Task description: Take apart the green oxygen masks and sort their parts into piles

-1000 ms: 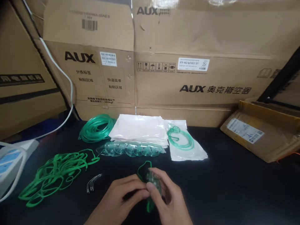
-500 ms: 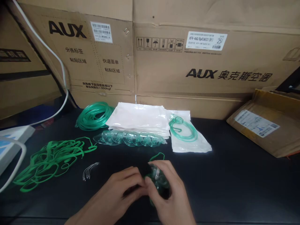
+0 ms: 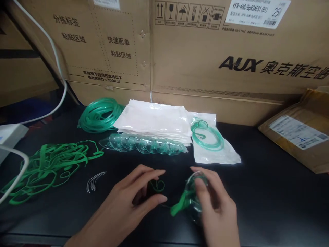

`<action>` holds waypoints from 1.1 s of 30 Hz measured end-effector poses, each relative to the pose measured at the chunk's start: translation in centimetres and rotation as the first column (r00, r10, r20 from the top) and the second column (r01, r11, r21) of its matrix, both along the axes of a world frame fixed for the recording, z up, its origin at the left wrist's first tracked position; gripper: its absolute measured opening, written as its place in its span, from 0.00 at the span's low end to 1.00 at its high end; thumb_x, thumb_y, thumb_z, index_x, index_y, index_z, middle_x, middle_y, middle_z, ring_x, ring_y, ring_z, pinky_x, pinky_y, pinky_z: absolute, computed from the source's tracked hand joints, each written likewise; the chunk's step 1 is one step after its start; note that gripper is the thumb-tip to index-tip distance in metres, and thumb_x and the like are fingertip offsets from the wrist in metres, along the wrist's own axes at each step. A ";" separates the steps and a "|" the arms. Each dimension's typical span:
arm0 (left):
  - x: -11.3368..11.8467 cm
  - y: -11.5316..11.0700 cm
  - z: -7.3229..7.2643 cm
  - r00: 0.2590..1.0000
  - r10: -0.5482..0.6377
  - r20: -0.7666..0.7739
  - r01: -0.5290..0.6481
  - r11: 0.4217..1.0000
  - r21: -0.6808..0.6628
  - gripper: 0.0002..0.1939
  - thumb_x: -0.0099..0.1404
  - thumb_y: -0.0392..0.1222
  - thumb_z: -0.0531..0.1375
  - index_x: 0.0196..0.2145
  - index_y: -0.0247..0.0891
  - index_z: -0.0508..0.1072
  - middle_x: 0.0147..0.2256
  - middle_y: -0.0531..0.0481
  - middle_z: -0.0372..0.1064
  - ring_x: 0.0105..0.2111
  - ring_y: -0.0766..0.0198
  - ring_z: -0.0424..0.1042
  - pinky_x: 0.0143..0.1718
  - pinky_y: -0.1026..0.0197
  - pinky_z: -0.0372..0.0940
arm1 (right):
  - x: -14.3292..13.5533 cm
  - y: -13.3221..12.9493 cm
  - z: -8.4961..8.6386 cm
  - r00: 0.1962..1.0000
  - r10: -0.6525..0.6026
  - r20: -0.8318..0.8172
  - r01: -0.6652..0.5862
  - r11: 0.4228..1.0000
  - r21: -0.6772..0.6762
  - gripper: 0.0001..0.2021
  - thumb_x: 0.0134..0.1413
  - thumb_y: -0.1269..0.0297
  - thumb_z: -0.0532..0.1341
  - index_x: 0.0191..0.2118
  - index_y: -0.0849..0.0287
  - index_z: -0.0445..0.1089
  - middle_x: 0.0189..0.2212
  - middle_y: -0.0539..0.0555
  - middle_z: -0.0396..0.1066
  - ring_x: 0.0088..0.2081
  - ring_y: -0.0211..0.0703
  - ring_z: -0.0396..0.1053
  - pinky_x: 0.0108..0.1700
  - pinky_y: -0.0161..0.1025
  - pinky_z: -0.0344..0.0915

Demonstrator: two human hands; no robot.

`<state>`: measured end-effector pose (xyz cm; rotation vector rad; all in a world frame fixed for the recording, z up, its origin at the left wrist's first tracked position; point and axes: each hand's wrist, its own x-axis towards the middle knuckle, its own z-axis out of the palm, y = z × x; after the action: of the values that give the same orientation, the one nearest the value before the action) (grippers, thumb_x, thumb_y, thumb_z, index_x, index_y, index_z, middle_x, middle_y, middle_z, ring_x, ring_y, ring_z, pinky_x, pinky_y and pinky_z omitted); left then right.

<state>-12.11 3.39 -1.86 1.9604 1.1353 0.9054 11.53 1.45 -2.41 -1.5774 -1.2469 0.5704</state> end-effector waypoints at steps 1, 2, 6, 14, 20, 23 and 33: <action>0.0 0.0 0.1 1.000 0.017 0.007 -0.017 1.000 -0.001 0.20 0.75 0.51 0.65 0.62 0.56 0.73 0.49 0.53 0.72 0.30 0.68 0.69 0.34 0.62 0.66 | -0.6 -0.1 0.1 0.996 0.044 0.077 -0.047 0.998 0.048 0.13 0.66 0.51 0.64 0.47 0.52 0.79 0.47 0.56 0.78 0.47 0.52 0.76 0.45 0.38 0.73; 0.1 0.0 0.2 1.000 0.022 0.014 -0.021 1.000 -0.010 0.19 0.75 0.52 0.65 0.61 0.55 0.73 0.48 0.53 0.72 0.30 0.67 0.70 0.34 0.62 0.67 | -1.1 -0.3 0.2 0.987 0.084 0.139 -0.098 0.990 0.099 0.10 0.66 0.53 0.65 0.46 0.51 0.78 0.47 0.55 0.77 0.47 0.50 0.75 0.47 0.37 0.72; 0.3 -0.2 0.6 0.999 -0.052 0.009 0.052 0.998 -0.030 0.12 0.73 0.52 0.67 0.51 0.51 0.79 0.46 0.55 0.74 0.36 0.66 0.74 0.38 0.63 0.68 | -2.2 -0.7 0.5 0.925 0.200 0.322 -0.284 0.929 0.238 0.05 0.68 0.64 0.64 0.47 0.50 0.73 0.46 0.53 0.73 0.47 0.44 0.75 0.48 0.33 0.71; 0.6 -0.2 -0.2 0.988 -0.097 -0.124 0.114 0.983 0.142 0.06 0.74 0.31 0.64 0.38 0.38 0.77 0.38 0.52 0.74 0.39 0.61 0.74 0.39 0.59 0.66 | -2.8 -0.8 0.8 0.758 0.404 0.512 -0.552 0.816 0.174 0.12 0.70 0.70 0.60 0.55 0.49 0.67 0.50 0.57 0.72 0.49 0.43 0.78 0.50 0.32 0.75; 0.7 -0.1 -0.2 0.971 -0.102 -0.216 0.142 0.974 0.179 0.07 0.75 0.32 0.63 0.37 0.37 0.74 0.39 0.50 0.74 0.39 0.58 0.72 0.39 0.56 0.65 | -2.7 -0.3 0.0 0.768 0.346 0.538 -0.506 0.844 0.180 0.09 0.71 0.69 0.61 0.52 0.50 0.69 0.50 0.57 0.71 0.48 0.41 0.78 0.47 0.31 0.73; 0.8 -0.1 -0.2 0.973 -0.095 -0.211 0.135 0.973 0.186 0.08 0.76 0.31 0.62 0.36 0.38 0.72 0.38 0.52 0.73 0.38 0.60 0.71 0.41 0.56 0.64 | -2.3 -0.2 -0.1 0.881 0.164 0.444 -0.295 0.924 0.245 0.04 0.69 0.63 0.63 0.48 0.51 0.71 0.51 0.58 0.71 0.53 0.48 0.75 0.52 0.40 0.71; 0.7 -0.2 0.1 0.981 -0.088 -0.175 0.110 0.986 0.122 0.10 0.75 0.30 0.61 0.35 0.39 0.70 0.36 0.55 0.71 0.37 0.63 0.69 0.40 0.58 0.62 | -2.6 -0.1 1.6 0.885 -0.461 -0.070 0.466 0.880 0.095 0.22 0.55 0.42 0.69 0.48 0.51 0.71 0.51 0.55 0.75 0.58 0.60 0.72 0.61 0.54 0.65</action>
<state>-11.43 3.20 -1.72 2.2161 1.0835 0.7900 8.90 1.39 -0.82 -1.6835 -0.8046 0.2218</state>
